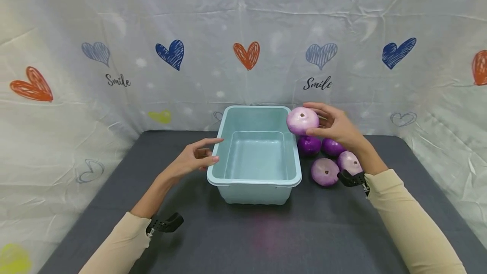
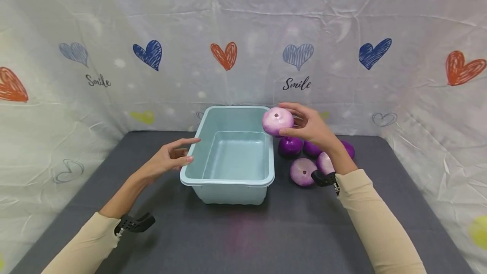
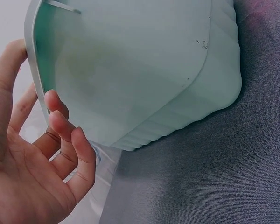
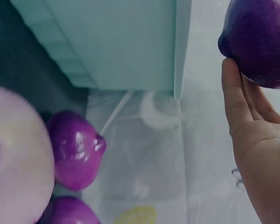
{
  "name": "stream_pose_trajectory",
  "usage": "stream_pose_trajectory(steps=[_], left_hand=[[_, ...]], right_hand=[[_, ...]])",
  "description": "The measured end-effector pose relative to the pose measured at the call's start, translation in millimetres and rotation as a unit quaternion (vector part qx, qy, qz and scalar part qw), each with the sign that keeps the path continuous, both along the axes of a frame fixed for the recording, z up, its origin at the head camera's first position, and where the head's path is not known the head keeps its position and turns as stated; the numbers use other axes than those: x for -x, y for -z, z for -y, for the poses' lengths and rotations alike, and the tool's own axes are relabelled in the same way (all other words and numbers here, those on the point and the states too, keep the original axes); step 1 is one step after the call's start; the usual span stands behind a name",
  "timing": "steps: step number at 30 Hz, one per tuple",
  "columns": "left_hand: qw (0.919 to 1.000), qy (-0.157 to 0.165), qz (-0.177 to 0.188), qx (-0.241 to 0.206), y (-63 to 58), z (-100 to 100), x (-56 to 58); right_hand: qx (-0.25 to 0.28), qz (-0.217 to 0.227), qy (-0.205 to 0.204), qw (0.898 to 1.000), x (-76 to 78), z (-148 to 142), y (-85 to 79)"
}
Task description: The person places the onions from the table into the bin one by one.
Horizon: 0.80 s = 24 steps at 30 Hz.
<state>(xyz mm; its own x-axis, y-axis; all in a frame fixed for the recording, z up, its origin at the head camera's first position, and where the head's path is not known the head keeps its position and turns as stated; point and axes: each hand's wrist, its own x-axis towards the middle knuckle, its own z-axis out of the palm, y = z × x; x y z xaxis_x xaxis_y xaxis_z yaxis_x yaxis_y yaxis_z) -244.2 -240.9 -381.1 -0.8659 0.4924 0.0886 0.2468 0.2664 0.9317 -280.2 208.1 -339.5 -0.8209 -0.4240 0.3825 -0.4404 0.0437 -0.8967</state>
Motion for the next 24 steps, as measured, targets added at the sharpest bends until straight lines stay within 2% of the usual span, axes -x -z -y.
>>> stream_pose_trajectory(steps=[5,11,17,24], left_hand=[[1.0000,-0.001,0.000,0.002,-1.1,0,-0.9],[1.0000,0.000,0.002,0.003,-1.6,-1,-1.1],[1.0000,-0.002,0.002,0.007,-0.4,-1,0.0],[0.9999,-0.006,-0.002,0.009,0.9,1,-0.3]], right_hand=[[0.001,-0.005,-0.034,0.999,7.0,16,-1.9],[-0.007,-0.006,-0.050,0.999,11.2,28,-2.9],[-0.010,-0.008,-0.057,0.998,11.4,36,-4.0],[0.014,0.011,-0.097,0.995,10.1,34,-0.4]])
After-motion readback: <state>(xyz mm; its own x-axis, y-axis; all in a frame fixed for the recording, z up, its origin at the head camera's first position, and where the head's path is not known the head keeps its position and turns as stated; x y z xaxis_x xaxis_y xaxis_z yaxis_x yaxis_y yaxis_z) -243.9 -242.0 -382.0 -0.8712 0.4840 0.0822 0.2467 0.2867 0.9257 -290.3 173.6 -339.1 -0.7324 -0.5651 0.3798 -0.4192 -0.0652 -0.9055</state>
